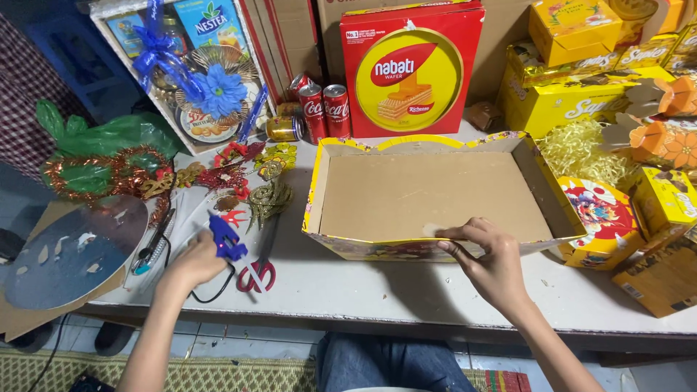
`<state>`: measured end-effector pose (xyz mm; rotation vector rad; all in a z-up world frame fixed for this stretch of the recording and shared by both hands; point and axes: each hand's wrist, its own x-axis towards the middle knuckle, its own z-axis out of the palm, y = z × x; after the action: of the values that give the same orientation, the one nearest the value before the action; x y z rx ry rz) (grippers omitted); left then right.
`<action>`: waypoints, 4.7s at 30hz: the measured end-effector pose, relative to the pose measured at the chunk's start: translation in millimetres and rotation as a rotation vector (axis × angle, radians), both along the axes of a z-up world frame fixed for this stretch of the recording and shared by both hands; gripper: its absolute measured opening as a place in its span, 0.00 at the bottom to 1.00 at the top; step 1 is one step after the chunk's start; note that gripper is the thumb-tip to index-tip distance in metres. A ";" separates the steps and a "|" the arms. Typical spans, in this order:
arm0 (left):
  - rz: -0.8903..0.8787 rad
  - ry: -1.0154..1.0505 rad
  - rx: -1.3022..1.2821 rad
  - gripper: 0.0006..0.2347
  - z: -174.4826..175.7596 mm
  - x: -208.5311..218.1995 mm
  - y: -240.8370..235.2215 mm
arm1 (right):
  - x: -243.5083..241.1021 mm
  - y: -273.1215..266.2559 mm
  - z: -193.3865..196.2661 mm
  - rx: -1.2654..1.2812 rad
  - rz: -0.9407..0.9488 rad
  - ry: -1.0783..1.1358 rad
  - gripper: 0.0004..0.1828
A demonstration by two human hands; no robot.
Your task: Assembling a gift hamper by gluing cardboard supports and placing a large box of wafers inside.
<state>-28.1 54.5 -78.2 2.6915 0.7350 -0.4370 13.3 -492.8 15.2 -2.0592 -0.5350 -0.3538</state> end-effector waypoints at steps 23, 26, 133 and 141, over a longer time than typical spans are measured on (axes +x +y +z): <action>-0.002 -0.010 0.141 0.29 -50.0 -15.4 73.8 | -2.7 2.3 1.9 -0.047 -0.030 -0.020 0.03; 0.004 -0.005 0.109 0.30 -38.2 -20.5 75.1 | -3.4 3.0 3.0 -0.045 -0.028 -0.018 0.03; -0.794 -0.770 -0.290 0.25 34.0 224.6 -167.6 | 532.3 -84.4 -126.2 -1.091 -0.178 0.394 0.32; -0.742 -0.638 -0.277 0.20 37.7 223.0 -169.7 | 521.2 -76.7 -117.4 -1.072 -0.300 0.366 0.49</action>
<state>194.9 -115.2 -40.6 2.5085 -0.4770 0.1704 534.5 -569.5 -102.1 -3.1580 -0.1730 0.2179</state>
